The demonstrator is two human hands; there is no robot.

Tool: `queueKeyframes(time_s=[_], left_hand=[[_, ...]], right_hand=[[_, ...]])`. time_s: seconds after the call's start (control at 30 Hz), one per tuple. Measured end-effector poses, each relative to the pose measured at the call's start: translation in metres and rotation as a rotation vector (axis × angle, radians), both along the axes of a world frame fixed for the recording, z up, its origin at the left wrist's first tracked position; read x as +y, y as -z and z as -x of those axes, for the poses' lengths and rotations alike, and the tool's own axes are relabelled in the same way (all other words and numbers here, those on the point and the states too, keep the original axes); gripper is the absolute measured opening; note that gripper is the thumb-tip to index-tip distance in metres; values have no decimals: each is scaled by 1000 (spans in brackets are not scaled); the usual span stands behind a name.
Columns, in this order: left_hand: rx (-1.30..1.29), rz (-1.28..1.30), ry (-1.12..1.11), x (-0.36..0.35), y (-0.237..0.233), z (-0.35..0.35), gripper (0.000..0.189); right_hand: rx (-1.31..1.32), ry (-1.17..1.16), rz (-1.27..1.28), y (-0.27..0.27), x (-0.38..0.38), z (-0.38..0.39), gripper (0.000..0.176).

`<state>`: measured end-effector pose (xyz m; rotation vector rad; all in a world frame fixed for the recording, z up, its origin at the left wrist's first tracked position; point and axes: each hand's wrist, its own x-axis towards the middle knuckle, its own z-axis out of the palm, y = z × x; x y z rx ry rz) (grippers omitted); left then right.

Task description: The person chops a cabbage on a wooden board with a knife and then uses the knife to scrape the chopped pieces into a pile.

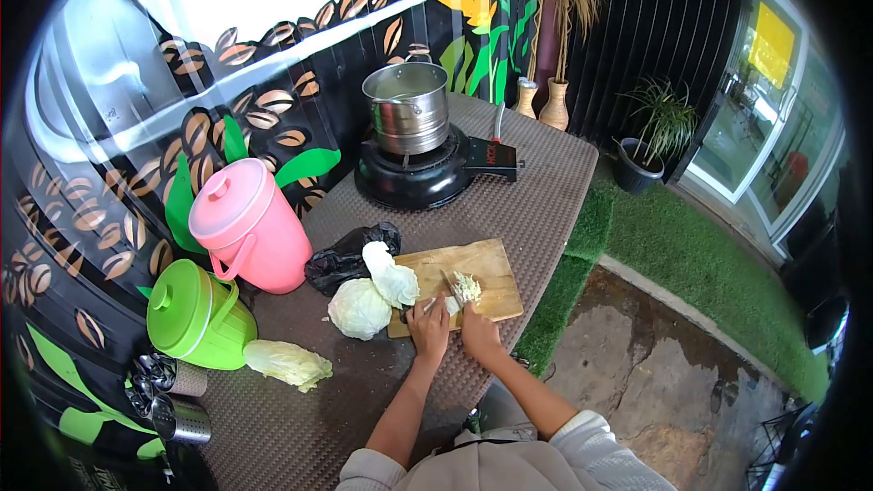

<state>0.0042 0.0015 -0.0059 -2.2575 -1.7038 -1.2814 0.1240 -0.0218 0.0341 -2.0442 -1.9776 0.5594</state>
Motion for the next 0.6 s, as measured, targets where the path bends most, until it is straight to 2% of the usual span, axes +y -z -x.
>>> queueKeyframes(time_s=[0.07,0.2,0.27,0.37,0.6], left_hand=[[-48,75,-67,0,-6,-2,20],[42,11,-20,0,-8,-1,16],[37,-6,-7,1,-4,-1,17],[-16,-21,11,1,-4,-1,16],[-39,-2,10,-2,-12,-2,15]], right_hand=[[-4,-106,-46,1,12,-10,22],[-78,-129,-22,-8,5,-11,23],[-102,-47,-126,5,-9,-2,22],[-172,14,-137,8,-15,10,15],[-33,-78,-68,-1,8,-10,15]])
